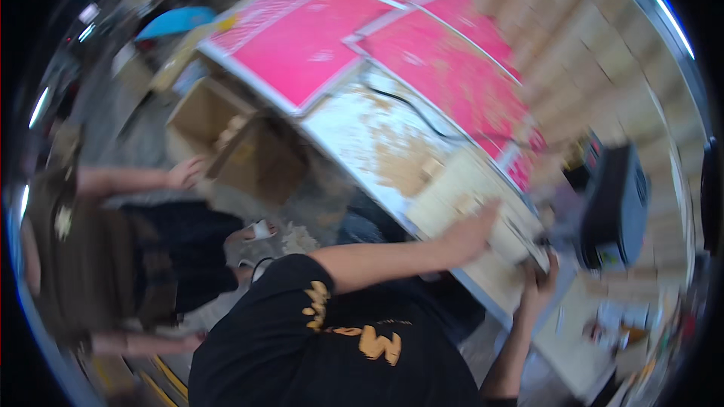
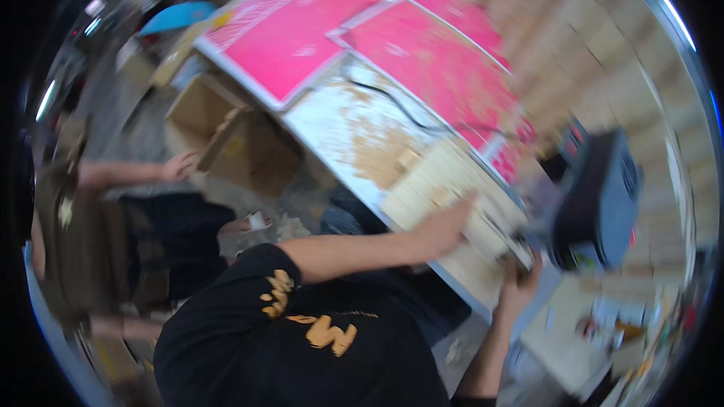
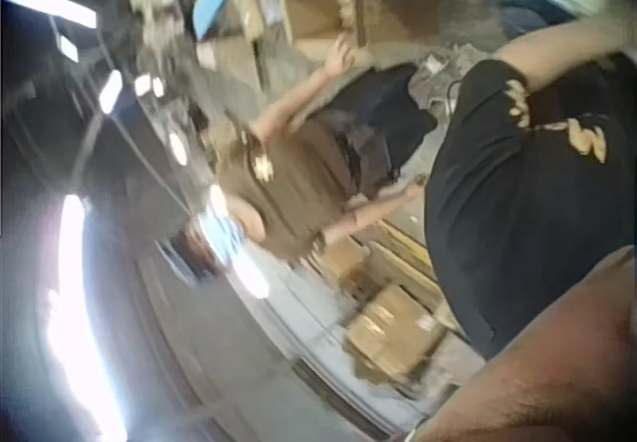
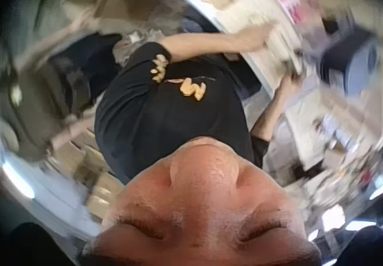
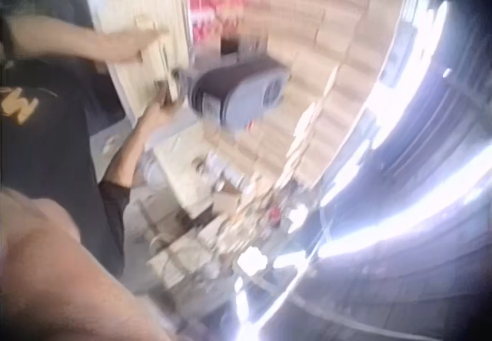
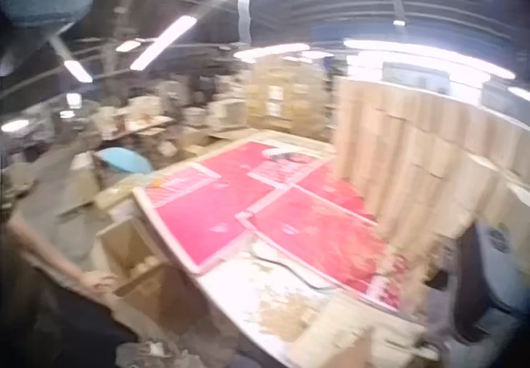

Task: Routing wooden components using a stationary table-mounted router machine.

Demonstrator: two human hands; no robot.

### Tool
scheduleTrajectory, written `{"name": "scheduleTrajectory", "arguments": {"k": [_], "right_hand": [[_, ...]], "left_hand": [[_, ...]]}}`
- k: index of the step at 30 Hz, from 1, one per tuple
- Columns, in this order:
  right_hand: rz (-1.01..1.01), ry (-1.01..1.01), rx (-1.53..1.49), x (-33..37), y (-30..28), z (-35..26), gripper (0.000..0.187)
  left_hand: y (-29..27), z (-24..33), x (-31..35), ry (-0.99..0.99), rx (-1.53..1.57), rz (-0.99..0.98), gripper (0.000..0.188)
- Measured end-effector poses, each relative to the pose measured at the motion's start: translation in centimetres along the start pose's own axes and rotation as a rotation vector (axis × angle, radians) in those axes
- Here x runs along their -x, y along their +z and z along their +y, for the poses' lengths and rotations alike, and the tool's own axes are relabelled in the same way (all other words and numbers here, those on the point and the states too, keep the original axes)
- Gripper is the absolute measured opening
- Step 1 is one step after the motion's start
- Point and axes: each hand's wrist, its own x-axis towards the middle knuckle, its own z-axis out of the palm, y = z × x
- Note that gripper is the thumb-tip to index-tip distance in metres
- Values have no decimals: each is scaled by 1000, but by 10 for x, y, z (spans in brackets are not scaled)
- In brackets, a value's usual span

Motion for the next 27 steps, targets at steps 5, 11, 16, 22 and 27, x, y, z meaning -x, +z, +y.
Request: {"name": "scheduleTrajectory", "arguments": {"k": [5, 11, 16, 22, 27], "right_hand": [[0, -1, -62, -31, -28, -20, 52], [56, -152, -638, -77, -47, -163, 43], [72, -799, 137, 7, -40, -87, 24], [150, -1131, 505, -1, -24, -38, 9], [219, -629, -181, -23, -35, -142, 10]], "left_hand": [[-21, 0, -1, 37, -163, 107, 104], [-17, 9, -1, 162, -220, 122, 99], [-16, 15, 3, 124, -189, 54, 100], [-15, 5, 3, 208, -211, 143, 100], [1, 19, 1, 159, -226, 135, 103]]}}
